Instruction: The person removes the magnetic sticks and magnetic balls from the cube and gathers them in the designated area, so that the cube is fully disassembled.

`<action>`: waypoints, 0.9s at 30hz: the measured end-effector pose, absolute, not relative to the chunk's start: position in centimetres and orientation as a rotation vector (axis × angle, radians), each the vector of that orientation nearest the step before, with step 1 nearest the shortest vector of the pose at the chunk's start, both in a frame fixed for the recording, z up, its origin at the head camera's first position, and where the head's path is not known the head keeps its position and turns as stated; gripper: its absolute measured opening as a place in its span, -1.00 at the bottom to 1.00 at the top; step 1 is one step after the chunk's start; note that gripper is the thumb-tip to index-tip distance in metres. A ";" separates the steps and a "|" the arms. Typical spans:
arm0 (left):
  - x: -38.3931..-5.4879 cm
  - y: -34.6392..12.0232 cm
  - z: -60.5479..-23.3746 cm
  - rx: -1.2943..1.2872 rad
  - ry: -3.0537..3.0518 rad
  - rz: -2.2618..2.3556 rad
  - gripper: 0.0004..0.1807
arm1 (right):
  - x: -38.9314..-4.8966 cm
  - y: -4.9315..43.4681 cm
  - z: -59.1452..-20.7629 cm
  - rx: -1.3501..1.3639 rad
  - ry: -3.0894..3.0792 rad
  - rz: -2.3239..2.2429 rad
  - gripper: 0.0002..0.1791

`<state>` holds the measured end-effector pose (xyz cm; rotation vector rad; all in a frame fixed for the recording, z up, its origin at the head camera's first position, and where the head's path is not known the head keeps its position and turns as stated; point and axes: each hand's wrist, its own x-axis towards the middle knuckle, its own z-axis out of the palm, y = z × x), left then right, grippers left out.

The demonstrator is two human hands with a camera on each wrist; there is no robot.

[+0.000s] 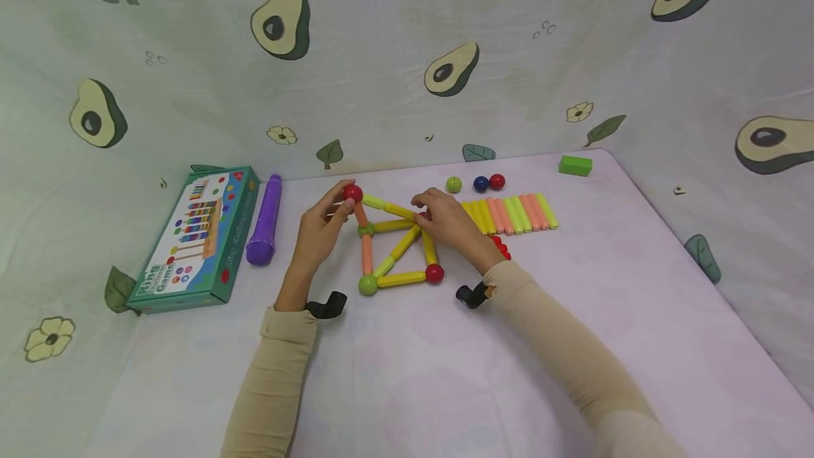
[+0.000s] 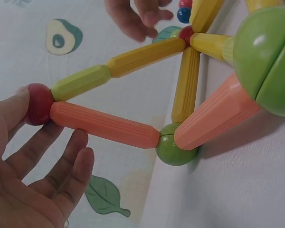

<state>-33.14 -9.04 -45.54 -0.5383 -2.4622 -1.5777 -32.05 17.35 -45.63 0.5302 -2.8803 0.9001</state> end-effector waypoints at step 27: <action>-33.3 -9.0 -45.6 -0.581 -2.468 -1.571 -0.54 | -33.1 14.9 -47.1 0.400 -3.029 0.739 -0.74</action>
